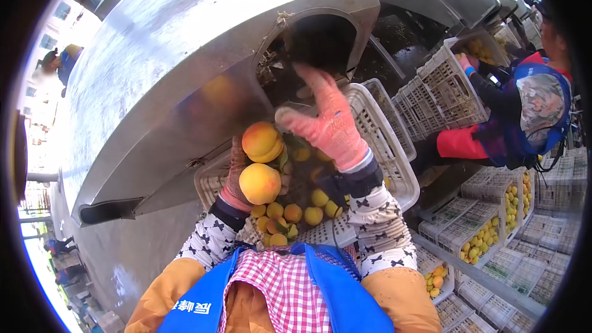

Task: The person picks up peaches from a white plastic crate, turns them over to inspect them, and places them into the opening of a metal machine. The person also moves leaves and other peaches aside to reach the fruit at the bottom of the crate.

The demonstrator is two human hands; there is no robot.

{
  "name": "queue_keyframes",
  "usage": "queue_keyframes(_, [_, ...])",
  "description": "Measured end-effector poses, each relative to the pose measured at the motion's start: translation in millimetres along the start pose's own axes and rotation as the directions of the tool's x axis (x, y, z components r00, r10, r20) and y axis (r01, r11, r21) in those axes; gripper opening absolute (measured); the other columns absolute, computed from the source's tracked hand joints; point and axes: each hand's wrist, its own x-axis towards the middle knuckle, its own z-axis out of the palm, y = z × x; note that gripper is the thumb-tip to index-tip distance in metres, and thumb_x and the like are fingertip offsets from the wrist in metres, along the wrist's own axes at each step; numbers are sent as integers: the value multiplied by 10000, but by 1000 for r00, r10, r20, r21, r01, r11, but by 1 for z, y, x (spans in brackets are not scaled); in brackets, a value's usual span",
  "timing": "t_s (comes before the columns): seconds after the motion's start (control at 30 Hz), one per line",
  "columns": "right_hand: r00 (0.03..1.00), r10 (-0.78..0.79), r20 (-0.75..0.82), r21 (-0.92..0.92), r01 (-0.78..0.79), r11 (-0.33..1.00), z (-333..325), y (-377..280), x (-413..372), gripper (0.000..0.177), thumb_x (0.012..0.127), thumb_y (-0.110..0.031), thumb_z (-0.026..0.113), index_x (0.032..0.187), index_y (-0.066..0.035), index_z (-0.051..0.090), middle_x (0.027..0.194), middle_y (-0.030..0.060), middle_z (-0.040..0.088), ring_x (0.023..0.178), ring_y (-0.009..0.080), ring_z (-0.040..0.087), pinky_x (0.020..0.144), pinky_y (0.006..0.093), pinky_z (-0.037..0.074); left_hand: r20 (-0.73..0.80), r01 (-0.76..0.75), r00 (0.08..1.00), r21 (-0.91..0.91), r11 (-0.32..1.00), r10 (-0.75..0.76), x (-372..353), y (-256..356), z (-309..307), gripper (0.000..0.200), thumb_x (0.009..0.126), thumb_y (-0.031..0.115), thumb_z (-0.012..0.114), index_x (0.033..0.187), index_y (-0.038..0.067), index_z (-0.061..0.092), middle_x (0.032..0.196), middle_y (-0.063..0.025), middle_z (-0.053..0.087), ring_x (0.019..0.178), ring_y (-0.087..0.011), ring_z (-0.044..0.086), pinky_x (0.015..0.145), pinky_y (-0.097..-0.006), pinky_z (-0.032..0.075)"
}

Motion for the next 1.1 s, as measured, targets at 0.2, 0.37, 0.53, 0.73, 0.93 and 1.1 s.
queue_keyframes(0.2, [949, 240, 205, 397, -305, 866, 23, -5, -51, 847, 662, -268, 840, 1374, -7, 463, 1353, 170, 519, 1275, 245, 480, 1064, 361, 378, -74, -39, 995, 254, 966, 60, 12, -5, 28, 871, 823, 770, 487, 1374, 96, 457, 1291, -114, 558, 1136, -269, 580, 932, -421, 513])
queue_keyframes(0.37, [994, 81, 75, -134, -70, 989, 11, -13, -41, 813, 650, -291, 839, 1336, -6, 510, 1240, 164, 577, 1169, 279, 554, 1025, 371, 413, -35, -92, 993, 373, 923, 113, 23, -5, 40, 821, 881, 726, 445, 1404, 93, 420, 1331, -104, 529, 1208, -251, 534, 1010, -395, 461])
queue_keyframes(0.53, [970, -77, -229, -216, 27, 976, 21, -5, -23, 751, 647, -250, 827, 1300, -22, 534, 1187, 167, 584, 1106, 332, 561, 983, 394, 440, -179, -168, 965, 141, 976, 192, 41, -4, 54, 824, 867, 726, 483, 1333, 46, 479, 1147, -163, 618, 959, -286, 649, 852, -408, 551])
queue_keyframes(0.73, [931, -133, -339, -600, -106, 793, 36, 54, 17, 813, 670, -345, 820, 1352, -65, 476, 1224, 262, 480, 1142, 434, 459, 938, 487, 443, -267, -129, 933, 378, 917, 241, 18, 3, 20, 659, 944, 579, 496, 1113, -48, 609, 962, -177, 674, 817, -291, 676, 760, -390, 573])
queue_keyframes(0.93, [955, 15, -297, -575, -191, 795, 37, 49, 25, 761, 722, -341, 785, 1350, -43, 475, 1223, 250, 489, 1057, 419, 548, 884, 453, 486, -237, -128, 955, 206, 970, 177, 2, 0, -23, 663, 963, 591, 414, 1148, -17, 606, 1014, -200, 678, 865, -338, 671, 743, -451, 566])
queue_keyframes(1.1, [821, -542, -177, -878, 117, 464, 34, 92, 63, 752, 740, -276, 779, 1361, -7, 453, 1143, 211, 551, 899, 331, 627, 770, 414, 527, -416, -196, 896, -54, 979, 156, 15, 2, -30, 562, 927, 507, 530, 1185, 13, 598, 1078, -172, 663, 986, -337, 635, 868, -505, 512])
